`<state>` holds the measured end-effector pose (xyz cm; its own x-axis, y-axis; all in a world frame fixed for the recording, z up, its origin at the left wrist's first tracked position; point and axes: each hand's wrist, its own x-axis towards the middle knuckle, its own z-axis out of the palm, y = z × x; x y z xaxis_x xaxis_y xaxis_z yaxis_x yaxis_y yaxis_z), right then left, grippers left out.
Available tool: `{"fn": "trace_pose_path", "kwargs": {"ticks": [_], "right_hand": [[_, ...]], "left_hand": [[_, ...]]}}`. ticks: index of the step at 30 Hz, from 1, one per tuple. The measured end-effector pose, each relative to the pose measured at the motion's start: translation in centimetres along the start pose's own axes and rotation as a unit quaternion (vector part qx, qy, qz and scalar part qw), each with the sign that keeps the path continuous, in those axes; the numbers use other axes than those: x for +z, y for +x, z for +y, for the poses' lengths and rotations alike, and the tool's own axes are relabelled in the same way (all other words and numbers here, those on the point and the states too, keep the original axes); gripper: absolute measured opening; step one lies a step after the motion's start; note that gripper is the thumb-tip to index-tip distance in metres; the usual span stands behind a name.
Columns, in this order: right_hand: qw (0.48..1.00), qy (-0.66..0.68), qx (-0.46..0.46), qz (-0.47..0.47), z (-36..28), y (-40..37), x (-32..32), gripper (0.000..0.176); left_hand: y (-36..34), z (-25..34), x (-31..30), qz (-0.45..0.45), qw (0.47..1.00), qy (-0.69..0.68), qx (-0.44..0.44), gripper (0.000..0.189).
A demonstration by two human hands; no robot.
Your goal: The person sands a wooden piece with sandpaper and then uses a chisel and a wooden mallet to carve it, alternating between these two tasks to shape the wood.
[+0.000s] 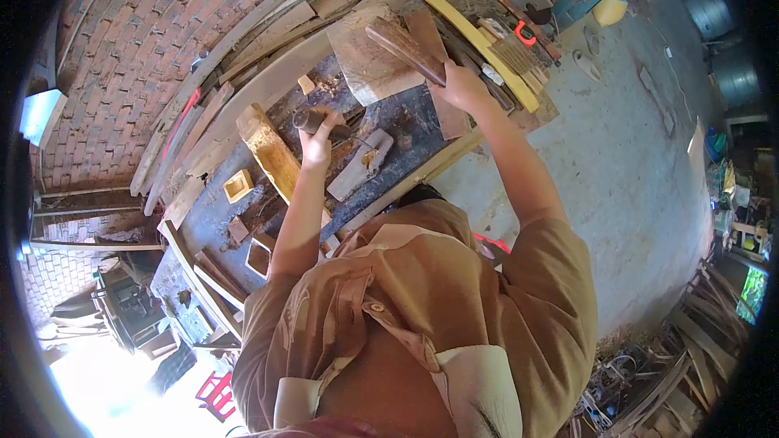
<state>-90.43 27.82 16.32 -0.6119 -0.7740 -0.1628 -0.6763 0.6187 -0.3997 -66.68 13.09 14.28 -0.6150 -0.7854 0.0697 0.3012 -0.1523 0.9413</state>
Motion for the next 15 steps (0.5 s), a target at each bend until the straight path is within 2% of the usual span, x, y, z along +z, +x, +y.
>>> {"fn": "trace_pose_path", "kwargs": {"ticks": [4, 6, 10, 12, 15], "right_hand": [[1.000, -0.005, -0.025, -0.014, 0.4, 0.5, -0.2, 0.046], [0.999, -0.016, -0.023, -0.021, 0.6, 0.7, -0.1, 0.045], [0.999, 0.010, -0.012, -0.036, 0.4, 0.8, -0.3, 0.047], [0.999, 0.009, -0.006, -0.044, 0.1, 0.8, -0.4, 0.047], [0.999, 0.012, 0.001, -0.051, -0.1, 0.6, -0.5, 0.048]], "left_hand": [[-1.1, 0.4, -0.4, -0.013, 0.999, 0.030, -0.025, 0.009], [-1.4, 0.2, -0.5, -0.032, 0.999, 0.040, 0.017, 0.008], [-1.8, 0.4, -0.7, -0.073, 0.997, 0.018, 0.009, 0.011], [-1.8, 0.4, -0.8, -0.101, 0.991, 0.088, 0.023, 0.010], [-2.0, 0.4, -0.7, -0.104, 0.991, 0.077, 0.028, 0.009]]}}
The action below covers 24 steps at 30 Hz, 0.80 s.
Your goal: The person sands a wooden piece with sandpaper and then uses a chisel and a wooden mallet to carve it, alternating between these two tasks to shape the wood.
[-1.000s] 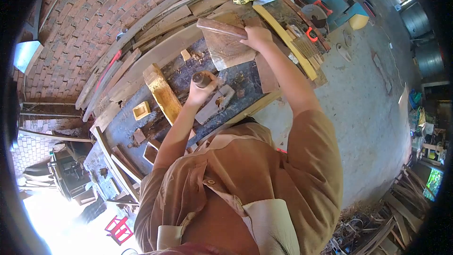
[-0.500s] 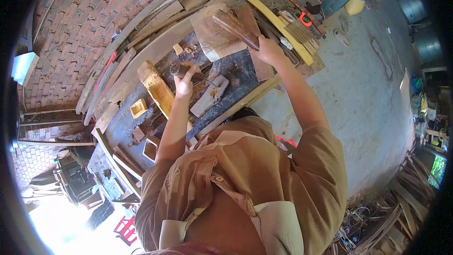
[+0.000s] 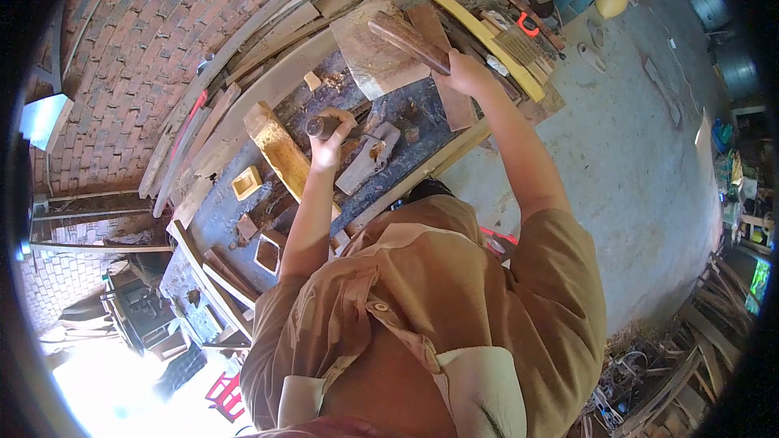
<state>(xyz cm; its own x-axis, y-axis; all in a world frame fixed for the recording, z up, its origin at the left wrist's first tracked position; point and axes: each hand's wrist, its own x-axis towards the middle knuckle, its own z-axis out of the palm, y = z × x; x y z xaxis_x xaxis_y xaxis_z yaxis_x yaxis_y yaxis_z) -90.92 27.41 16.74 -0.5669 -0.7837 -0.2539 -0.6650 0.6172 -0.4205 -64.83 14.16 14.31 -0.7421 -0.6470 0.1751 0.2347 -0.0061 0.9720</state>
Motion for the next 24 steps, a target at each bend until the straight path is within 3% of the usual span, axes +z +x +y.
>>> {"fn": "trace_pose_path", "kwargs": {"ticks": [24], "right_hand": [[1.000, -0.006, 0.008, 0.005, 0.1, 0.4, 0.4, 0.048]], "left_hand": [[-0.8, -0.2, 1.3, -0.004, 1.000, -0.012, 0.026, 0.008]]}}
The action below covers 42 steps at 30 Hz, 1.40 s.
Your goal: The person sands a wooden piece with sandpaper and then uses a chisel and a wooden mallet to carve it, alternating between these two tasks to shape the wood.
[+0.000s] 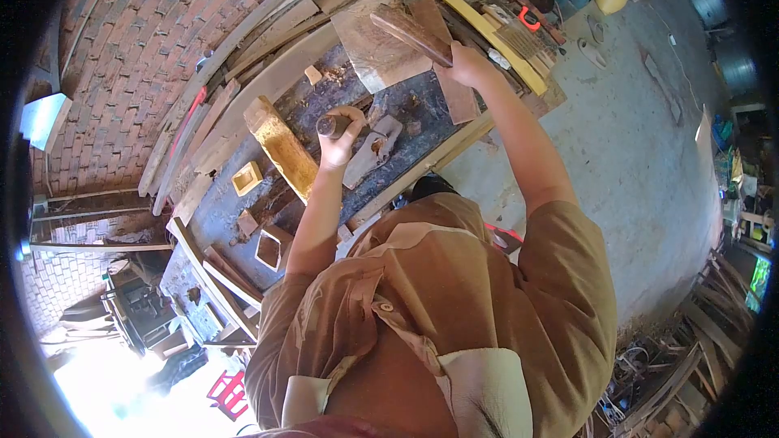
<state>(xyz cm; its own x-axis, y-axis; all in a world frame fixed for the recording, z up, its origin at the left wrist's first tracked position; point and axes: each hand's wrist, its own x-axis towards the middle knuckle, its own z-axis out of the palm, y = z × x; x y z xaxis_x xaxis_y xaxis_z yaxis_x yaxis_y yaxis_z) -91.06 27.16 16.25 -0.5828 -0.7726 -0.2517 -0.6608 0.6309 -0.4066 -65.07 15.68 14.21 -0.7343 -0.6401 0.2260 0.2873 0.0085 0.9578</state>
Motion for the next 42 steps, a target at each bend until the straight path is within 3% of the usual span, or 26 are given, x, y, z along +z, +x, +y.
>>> {"fn": "trace_pose_path", "kwargs": {"ticks": [26, 33, 36, 39, 40, 42], "right_hand": [[0.999, -0.018, -0.048, 0.016, 1.3, 0.7, 0.7, 0.048], [1.000, 0.014, -0.015, 0.019, 0.0, -0.4, 0.4, 0.044], [0.996, -0.039, -0.016, 0.078, 0.2, -0.7, 1.9, 0.047], [0.993, 0.033, 0.039, 0.111, -0.8, -2.3, 2.4, 0.044], [0.993, 0.023, 0.030, 0.110, -1.0, -3.1, 2.3, 0.044], [0.974, 0.145, -0.058, 0.166, -1.5, -4.9, 2.0, 0.041]], "left_hand": [[0.4, 0.9, 1.2, -0.034, 0.998, 0.053, -0.024, 0.007], [0.9, 0.6, 1.7, -0.031, 0.995, 0.077, -0.045, 0.005], [1.1, 0.6, 1.9, -0.016, 0.996, 0.066, -0.063, 0.006], [1.4, 0.3, 2.4, -0.002, 0.997, 0.056, -0.060, 0.007], [1.6, 0.5, 2.5, -0.009, 0.997, 0.065, -0.047, 0.007], [1.8, 0.9, 2.5, -0.015, 0.994, 0.101, -0.051, 0.008]]}}
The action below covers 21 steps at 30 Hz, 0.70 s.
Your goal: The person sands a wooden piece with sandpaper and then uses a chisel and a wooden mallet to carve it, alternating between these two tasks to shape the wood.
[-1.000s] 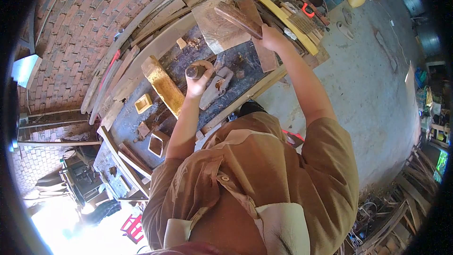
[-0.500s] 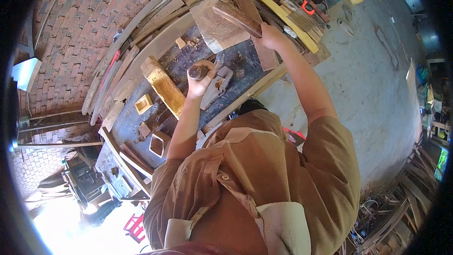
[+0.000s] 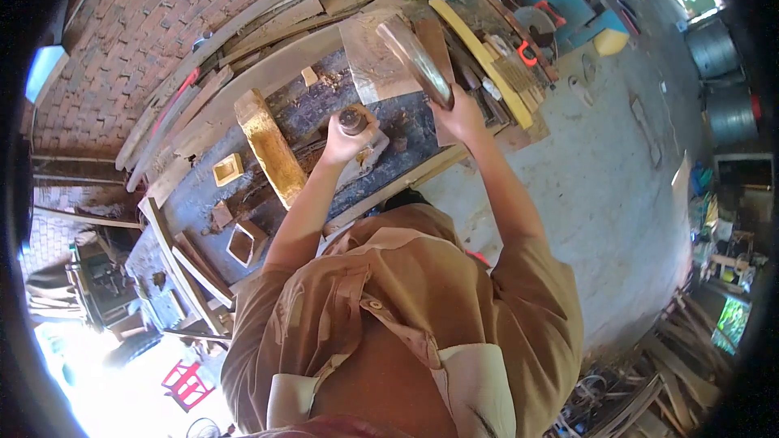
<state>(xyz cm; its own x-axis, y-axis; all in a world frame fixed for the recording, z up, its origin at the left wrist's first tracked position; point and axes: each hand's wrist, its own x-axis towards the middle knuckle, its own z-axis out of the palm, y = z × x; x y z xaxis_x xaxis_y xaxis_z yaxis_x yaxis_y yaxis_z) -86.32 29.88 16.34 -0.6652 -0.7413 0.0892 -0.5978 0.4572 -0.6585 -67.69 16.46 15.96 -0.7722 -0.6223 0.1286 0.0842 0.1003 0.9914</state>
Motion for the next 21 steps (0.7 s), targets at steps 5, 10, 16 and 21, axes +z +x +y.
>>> {"fn": "trace_pose_path", "kwargs": {"ticks": [5, 10, 16, 21], "right_hand": [[0.983, 0.120, -0.135, 0.040, -5.2, -2.7, -4.8, 0.040], [0.971, 0.117, -0.141, -0.156, -7.1, -4.3, -7.2, 0.041], [0.990, 0.052, -0.060, -0.117, -8.5, -5.2, -9.8, 0.043], [0.967, 0.233, -0.100, 0.026, -8.0, -5.6, -8.3, 0.042]], "left_hand": [[0.5, 0.2, 0.7, -0.011, 1.000, 0.002, 0.005, 0.009], [1.2, -0.6, 1.5, -0.041, 0.999, -0.025, 0.023, 0.013], [1.6, -0.6, 0.6, -0.047, 0.999, 0.010, -0.012, 0.011], [1.6, -0.1, 1.1, -0.038, 0.998, 0.039, -0.012, 0.012]]}}
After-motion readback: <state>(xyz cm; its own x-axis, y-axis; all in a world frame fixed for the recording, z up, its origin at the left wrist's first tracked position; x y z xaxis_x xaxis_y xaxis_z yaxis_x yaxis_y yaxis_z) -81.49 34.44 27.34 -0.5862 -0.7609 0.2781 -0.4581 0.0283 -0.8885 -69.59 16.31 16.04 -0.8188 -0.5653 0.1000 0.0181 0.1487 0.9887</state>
